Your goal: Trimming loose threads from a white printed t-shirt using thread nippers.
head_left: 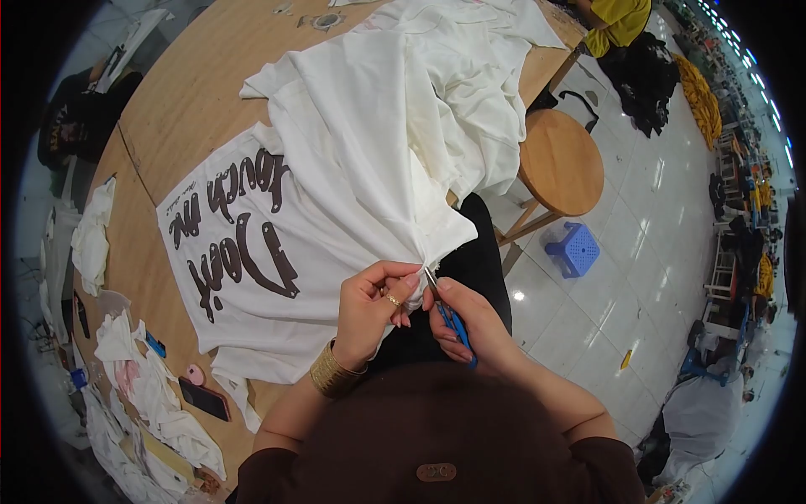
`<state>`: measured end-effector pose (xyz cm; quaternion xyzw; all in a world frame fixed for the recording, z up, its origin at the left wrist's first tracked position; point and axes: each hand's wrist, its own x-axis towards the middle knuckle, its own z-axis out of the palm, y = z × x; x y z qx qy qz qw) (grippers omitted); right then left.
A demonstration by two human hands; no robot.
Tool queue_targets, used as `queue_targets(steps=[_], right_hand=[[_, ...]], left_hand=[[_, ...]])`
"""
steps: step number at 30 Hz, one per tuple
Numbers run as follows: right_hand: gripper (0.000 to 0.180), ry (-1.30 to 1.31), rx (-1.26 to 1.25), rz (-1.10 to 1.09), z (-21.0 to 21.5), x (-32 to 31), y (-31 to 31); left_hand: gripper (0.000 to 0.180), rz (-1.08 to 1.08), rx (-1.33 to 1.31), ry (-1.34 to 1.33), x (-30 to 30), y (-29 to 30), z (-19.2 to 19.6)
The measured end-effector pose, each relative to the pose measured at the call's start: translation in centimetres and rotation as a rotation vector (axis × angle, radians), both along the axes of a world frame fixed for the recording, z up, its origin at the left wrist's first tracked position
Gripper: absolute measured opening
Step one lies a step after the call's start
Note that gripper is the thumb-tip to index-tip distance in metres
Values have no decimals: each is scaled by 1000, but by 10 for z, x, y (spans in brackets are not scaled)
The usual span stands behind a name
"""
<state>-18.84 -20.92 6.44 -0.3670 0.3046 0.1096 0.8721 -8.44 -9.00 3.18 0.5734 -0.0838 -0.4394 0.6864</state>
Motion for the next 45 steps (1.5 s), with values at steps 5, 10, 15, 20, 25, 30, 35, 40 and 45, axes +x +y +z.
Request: queue_targets(steps=[5, 10, 15, 20, 25, 30, 35, 40, 45], right_hand=[[32, 11, -5, -37, -5, 0, 4], [33, -3, 19, -52, -5, 0, 4], [34, -2, 0, -5, 1, 0, 2], [34, -18, -15, 3, 0, 1, 2], [33, -20, -31, -4, -1, 2, 2], [31, -20, -64, -2, -2, 3, 2], [29, -25, -153, 18, -7, 5, 1], [31, -19, -176, -11, -8, 2, -1], [31, -23, -164, 40, 1, 2, 0]], left_hand=[[18, 0, -5, -6, 1, -2, 1], [18, 15, 2, 46, 1, -1, -1], [17, 25, -6, 60, 1, 0, 0], [17, 26, -3, 56, 1, 1, 1], [17, 15, -1, 54, 2, 2, 1], [17, 19, -9, 53, 2, 2, 1], [16, 23, -15, 40, 4, 3, 2], [16, 29, 10, 61, 7, 5, 4], [16, 14, 37, 36, 7, 4, 5]])
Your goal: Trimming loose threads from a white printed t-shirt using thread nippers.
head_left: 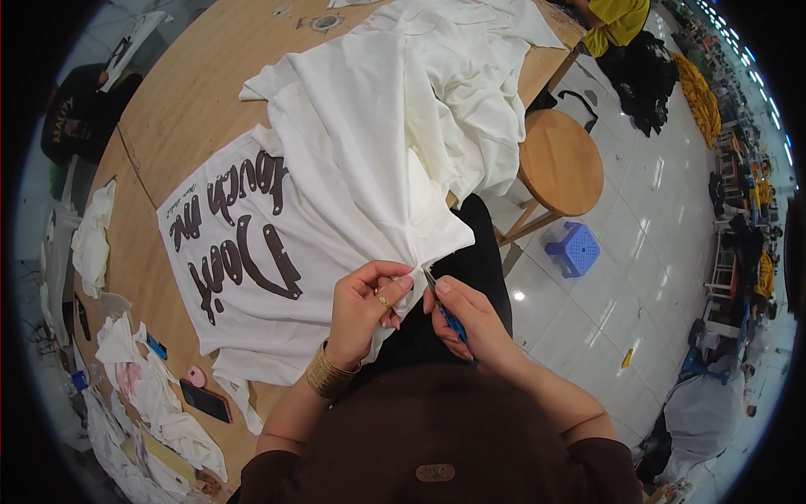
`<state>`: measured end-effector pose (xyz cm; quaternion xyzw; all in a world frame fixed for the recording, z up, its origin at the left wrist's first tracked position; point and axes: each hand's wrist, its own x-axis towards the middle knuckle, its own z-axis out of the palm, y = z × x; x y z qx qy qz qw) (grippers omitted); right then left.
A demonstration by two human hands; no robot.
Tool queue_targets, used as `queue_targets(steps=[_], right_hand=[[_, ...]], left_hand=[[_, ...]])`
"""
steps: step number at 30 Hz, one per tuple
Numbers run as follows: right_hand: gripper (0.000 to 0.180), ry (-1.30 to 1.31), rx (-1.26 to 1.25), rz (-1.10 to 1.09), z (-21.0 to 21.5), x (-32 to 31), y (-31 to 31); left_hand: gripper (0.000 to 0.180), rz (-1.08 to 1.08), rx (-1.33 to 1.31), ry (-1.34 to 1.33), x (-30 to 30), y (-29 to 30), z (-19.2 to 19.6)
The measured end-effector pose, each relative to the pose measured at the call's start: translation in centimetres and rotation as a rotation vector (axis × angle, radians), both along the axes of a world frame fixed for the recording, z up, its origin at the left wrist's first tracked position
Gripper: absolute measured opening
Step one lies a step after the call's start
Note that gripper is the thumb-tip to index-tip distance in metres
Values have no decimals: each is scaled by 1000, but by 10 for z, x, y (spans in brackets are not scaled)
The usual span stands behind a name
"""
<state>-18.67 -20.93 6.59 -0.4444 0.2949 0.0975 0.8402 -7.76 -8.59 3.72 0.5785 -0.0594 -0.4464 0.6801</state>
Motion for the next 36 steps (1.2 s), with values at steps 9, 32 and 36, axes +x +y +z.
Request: queue_targets(steps=[9, 32, 36], right_hand=[[31, 19, 42, 30, -2, 1, 0], [33, -276, -1289, -60, -87, 9, 17], [30, -388, -1360, -41, -96, 22, 5]], left_hand=[[17, -1, 22, 48, 3, 0, 2], [20, 53, 81, -79, 1, 20, -16], [20, 14, 43, -3, 5, 16, -8]])
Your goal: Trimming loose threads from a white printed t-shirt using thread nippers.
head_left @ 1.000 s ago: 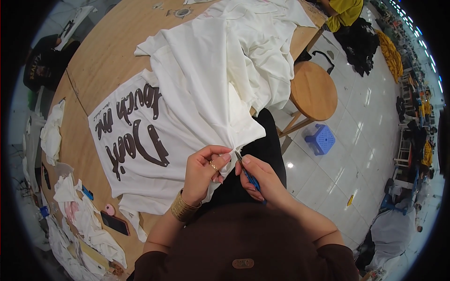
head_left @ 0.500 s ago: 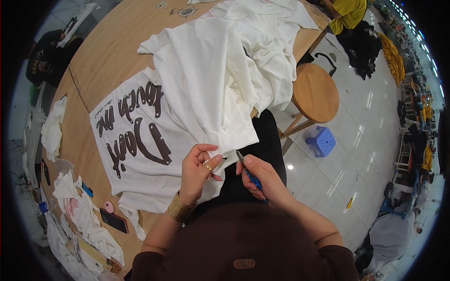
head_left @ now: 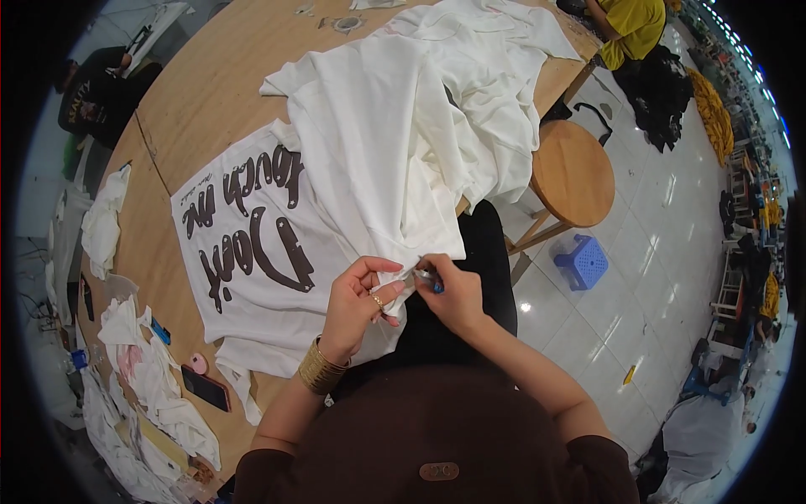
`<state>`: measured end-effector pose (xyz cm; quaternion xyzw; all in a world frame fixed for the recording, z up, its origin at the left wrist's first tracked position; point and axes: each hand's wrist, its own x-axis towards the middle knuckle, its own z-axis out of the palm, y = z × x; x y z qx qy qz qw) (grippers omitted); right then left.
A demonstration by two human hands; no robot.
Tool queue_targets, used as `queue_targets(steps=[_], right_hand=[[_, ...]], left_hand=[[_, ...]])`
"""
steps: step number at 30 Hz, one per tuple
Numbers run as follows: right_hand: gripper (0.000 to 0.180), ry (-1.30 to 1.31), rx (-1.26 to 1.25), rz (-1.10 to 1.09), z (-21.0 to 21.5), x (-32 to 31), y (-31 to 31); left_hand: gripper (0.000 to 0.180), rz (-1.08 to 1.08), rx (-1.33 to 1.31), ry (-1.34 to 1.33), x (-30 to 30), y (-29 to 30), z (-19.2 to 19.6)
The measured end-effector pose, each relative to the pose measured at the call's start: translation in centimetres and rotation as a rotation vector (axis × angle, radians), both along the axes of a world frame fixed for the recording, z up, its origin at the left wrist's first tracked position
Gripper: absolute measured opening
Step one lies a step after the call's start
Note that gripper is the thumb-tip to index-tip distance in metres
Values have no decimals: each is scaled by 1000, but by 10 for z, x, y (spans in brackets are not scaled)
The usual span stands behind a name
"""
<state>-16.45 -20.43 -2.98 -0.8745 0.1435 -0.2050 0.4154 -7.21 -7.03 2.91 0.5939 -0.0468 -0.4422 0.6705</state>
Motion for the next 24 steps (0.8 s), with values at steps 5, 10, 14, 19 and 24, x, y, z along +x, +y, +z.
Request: queue_targets(steps=[5, 10, 14, 19, 24], right_hand=[[37, -40, -94, 42, 19, -1, -21], [40, -264, -291, 34, 43, 1, -38], [25, -245, -250, -68, 46, -1, -48], [22, 28, -32, -119, 46, -7, -38], [24, 141, 521, -80, 81, -20, -27]], left_hand=[[16, 16, 19, -212, 4, 1, 5], [12, -182, 279, -843, 7, -6, 11], [13, -141, 151, -675, 9, -12, 12], [14, -85, 76, -433, 4, -19, 12], [13, -19, 110, -445, -3, -19, 15]])
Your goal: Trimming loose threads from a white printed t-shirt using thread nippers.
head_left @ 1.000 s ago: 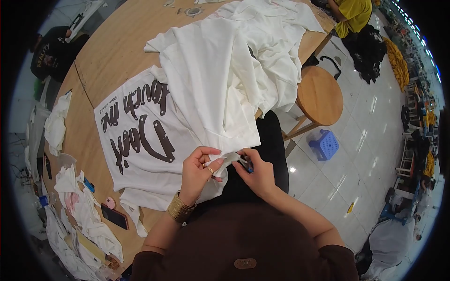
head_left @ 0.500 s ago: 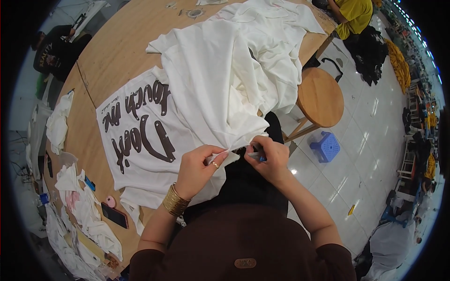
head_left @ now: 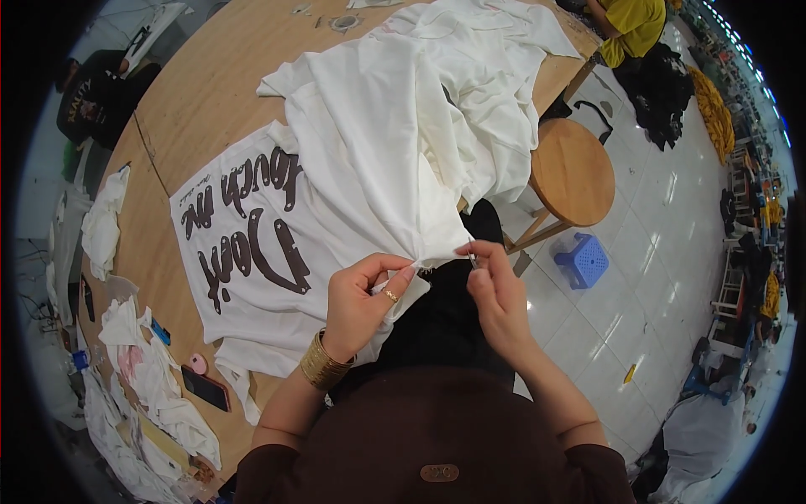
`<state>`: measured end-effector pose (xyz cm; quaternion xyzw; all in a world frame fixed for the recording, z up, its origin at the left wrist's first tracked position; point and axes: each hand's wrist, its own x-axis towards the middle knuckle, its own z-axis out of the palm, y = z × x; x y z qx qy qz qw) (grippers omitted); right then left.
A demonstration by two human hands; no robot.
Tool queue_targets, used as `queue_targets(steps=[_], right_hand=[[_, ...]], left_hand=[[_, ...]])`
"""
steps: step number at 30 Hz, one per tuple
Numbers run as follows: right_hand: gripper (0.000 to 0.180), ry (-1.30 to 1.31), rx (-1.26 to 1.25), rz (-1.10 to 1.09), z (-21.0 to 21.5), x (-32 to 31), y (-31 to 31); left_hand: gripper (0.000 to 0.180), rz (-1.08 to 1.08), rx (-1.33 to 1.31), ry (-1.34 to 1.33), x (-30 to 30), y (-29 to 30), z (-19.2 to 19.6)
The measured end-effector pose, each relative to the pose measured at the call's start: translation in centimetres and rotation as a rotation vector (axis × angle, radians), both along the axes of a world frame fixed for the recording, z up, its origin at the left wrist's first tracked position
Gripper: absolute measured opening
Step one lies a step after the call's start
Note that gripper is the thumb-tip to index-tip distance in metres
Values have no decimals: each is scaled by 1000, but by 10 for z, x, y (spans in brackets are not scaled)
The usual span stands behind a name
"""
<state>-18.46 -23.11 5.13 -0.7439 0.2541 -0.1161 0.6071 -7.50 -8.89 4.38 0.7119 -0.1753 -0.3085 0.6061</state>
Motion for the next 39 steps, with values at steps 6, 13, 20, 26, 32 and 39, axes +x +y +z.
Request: queue_targets(steps=[6, 13, 20, 26, 32, 39], right_hand=[[41, 88, 786, 187, 14, -3, 16], [39, 208, 1151, 153, 16, 2, 18], [39, 208, 1191, 142, 15, 5, 19], [40, 184, 1233, 104, 12, 6, 21], [40, 134, 1200, 48, 11, 4, 27], [39, 103, 1083, -4, 3, 6, 29]], left_hand=[[12, -18, 32, -37, -2, -1, 4], [12, -4, 8, -22, -5, 0, 2], [12, -4, -11, -31, -6, 1, -6], [13, 1, -28, -7, -10, -2, -7], [14, 27, -66, 33, -14, -5, -9], [14, 20, -99, 60, -14, -6, -10]])
